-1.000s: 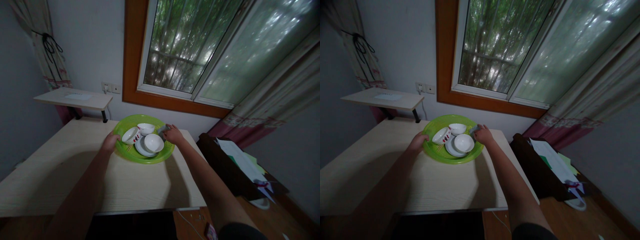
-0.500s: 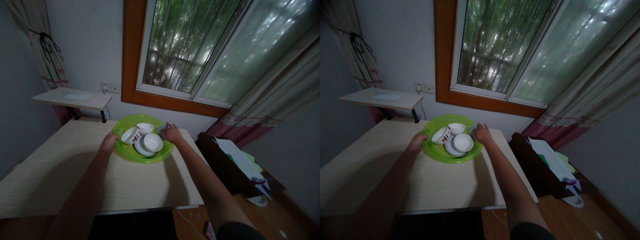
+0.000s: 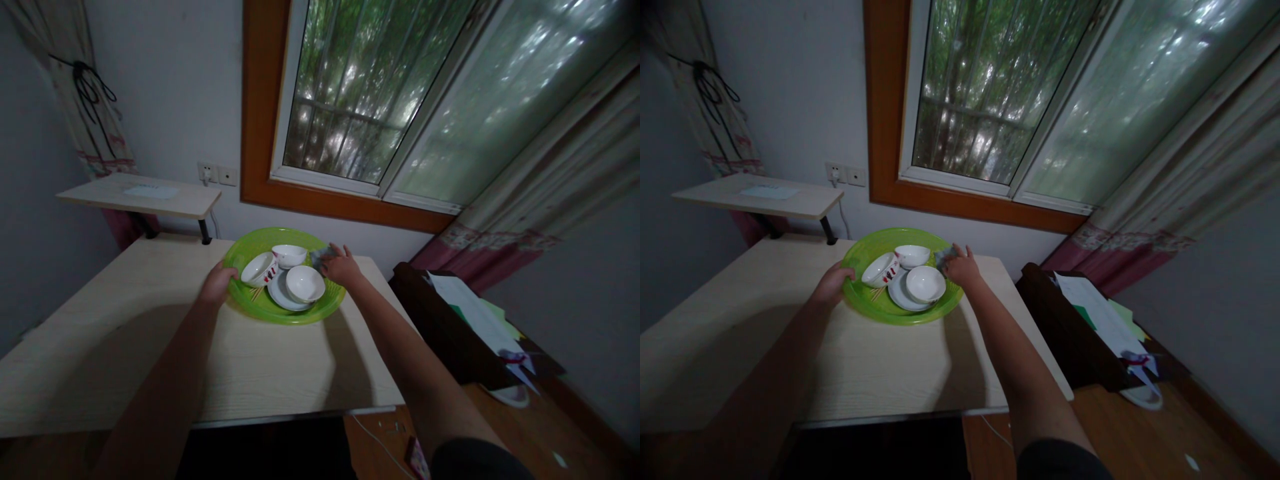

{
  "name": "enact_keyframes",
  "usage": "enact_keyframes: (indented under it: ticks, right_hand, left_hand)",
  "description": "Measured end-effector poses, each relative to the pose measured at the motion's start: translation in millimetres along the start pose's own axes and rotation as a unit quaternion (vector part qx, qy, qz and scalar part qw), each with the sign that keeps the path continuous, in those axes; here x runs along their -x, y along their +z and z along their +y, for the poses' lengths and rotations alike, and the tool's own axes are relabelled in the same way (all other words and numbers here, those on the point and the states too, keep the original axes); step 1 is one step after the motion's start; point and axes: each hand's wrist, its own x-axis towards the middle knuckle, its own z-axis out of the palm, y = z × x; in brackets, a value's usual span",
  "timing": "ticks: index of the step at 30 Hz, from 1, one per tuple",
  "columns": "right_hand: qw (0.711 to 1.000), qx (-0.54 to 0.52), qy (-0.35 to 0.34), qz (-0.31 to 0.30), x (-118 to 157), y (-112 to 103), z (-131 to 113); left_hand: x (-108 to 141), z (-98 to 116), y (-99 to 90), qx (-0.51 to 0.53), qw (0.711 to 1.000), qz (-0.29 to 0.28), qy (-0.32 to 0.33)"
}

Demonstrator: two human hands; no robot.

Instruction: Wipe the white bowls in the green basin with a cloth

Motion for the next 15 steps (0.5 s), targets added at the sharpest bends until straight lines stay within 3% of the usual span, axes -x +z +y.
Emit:
enact_keyframes:
  ticks: [15]
  right_hand:
    - [1.000, 0.010, 0.004, 0.019, -0.9, 4.2, 0.6]
  left_hand:
    - [1.2, 0.8, 2.1, 0.032, 0.999, -0.009, -0.007]
